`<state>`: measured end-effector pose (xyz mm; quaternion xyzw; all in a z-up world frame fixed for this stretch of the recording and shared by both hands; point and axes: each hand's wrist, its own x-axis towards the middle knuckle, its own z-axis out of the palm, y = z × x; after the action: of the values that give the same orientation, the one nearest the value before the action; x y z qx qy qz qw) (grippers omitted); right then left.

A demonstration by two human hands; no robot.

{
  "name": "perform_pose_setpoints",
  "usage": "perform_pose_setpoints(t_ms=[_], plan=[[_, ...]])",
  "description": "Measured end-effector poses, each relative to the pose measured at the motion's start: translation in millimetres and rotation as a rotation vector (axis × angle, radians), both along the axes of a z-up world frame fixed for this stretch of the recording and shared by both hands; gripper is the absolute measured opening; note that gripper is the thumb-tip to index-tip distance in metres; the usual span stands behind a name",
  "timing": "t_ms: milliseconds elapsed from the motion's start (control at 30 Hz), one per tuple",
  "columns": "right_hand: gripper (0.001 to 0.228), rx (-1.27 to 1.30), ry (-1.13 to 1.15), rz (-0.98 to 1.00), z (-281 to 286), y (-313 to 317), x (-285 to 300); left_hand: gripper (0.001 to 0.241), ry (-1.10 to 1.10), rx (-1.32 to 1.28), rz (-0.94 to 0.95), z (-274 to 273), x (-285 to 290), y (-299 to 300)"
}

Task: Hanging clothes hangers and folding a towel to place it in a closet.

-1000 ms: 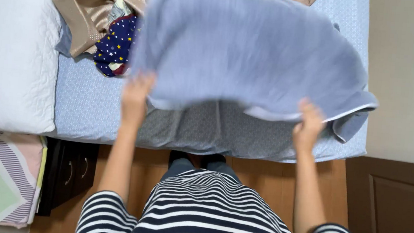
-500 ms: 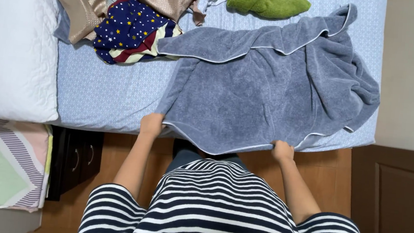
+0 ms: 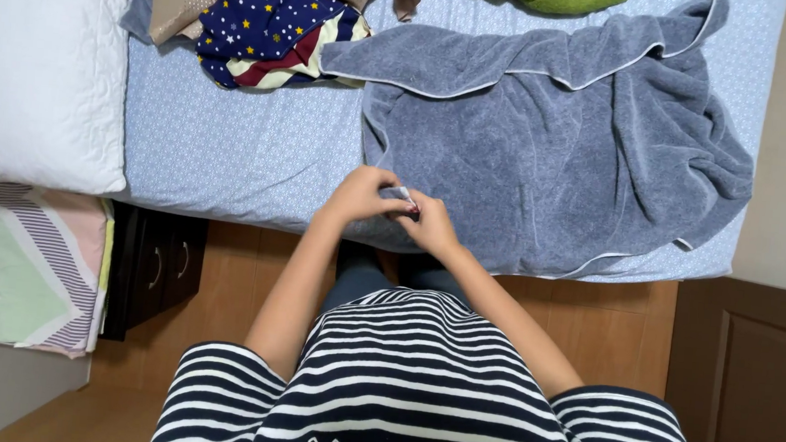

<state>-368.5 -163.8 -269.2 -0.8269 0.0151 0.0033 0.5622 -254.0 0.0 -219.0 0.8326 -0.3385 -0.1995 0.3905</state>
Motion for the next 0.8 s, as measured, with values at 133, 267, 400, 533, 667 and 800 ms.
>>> perform_pose_setpoints(t_ms=[133,267,400,533,667,800], plan=[[0.027,-0.018,0.226,-0.055,18.8,19.9,-12.8,0.03,0.405,-0.085,0.095,-74.5,15.6,34.7],[0.02,0.101,0.299,0.016,73.8,32.4,-25.4,0.054,-0.066,-0.061,0.141,-152.8,15.8,38.5],[0.016,0.071,0.14,0.201,150.5,32.2,-28.9,0.08,0.475,-0.172,0.449,-221.2,34.3,-11.6],[0.012,0.005,0.013,0.386,204.6,5.8,-42.6,0.068,1.024,-0.133,0.752,-237.4,62.4,-48.1],[0.01,0.067,-0.083,0.393,248.8,-27.1,-62.6,0.057,1.266,-0.295,0.986,-268.9,88.7,-69.3],[0.009,0.081,-0.144,0.354,289.0,-49.4,-91.7,0.047,1.525,-0.586,0.78,-306.5,106.0,-68.3]])
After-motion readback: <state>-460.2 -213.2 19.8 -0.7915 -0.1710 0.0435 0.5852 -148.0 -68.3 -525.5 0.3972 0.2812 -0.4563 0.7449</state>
